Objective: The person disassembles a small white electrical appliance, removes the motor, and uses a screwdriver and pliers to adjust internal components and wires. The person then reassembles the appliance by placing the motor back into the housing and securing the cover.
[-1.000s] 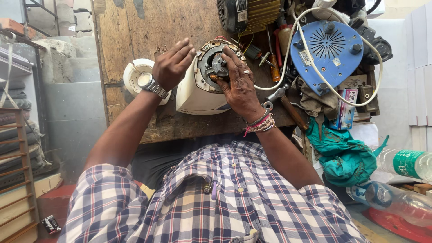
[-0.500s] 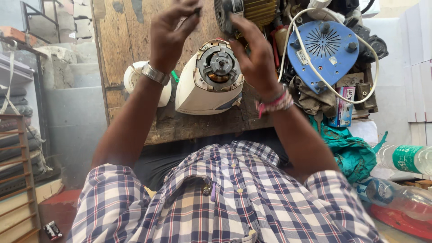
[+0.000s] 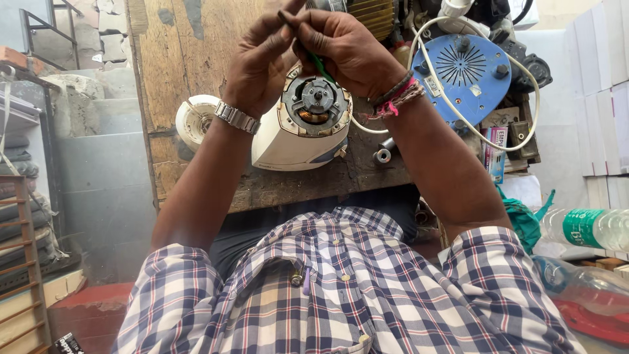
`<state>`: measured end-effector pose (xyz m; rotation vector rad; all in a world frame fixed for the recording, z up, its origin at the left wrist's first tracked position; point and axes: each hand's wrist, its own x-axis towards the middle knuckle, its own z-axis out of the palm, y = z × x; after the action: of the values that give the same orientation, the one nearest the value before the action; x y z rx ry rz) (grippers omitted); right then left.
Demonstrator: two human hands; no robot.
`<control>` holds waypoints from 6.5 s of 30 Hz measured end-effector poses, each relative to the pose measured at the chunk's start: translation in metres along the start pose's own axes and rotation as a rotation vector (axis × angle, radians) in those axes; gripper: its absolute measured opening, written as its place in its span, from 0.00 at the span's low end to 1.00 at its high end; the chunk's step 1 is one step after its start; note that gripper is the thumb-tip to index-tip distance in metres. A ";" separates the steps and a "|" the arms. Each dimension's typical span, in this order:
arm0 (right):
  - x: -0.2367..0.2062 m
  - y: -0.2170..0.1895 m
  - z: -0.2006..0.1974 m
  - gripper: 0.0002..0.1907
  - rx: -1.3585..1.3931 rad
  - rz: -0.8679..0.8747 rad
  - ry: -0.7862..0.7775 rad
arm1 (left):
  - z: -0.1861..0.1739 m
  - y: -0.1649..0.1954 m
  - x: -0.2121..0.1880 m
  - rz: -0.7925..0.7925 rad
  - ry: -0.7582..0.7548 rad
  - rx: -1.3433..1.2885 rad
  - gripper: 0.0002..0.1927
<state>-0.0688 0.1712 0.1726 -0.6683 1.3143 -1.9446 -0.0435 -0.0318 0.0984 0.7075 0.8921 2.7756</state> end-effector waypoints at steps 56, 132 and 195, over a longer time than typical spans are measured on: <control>-0.031 0.057 -0.101 0.08 -1.859 -0.540 0.114 | -0.008 -0.088 -0.100 0.042 0.692 1.293 0.17; 0.066 0.062 -0.108 0.04 -1.622 -0.401 -0.366 | -0.004 -0.085 -0.102 0.055 0.662 1.261 0.17; 0.041 0.051 -0.112 0.09 -1.775 -0.170 -0.393 | -0.010 -0.092 -0.106 0.067 0.671 1.254 0.19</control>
<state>-0.1640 0.1913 0.0861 -1.7919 2.4697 -0.1530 0.0444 0.0096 -0.0040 -0.2044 2.7886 2.1832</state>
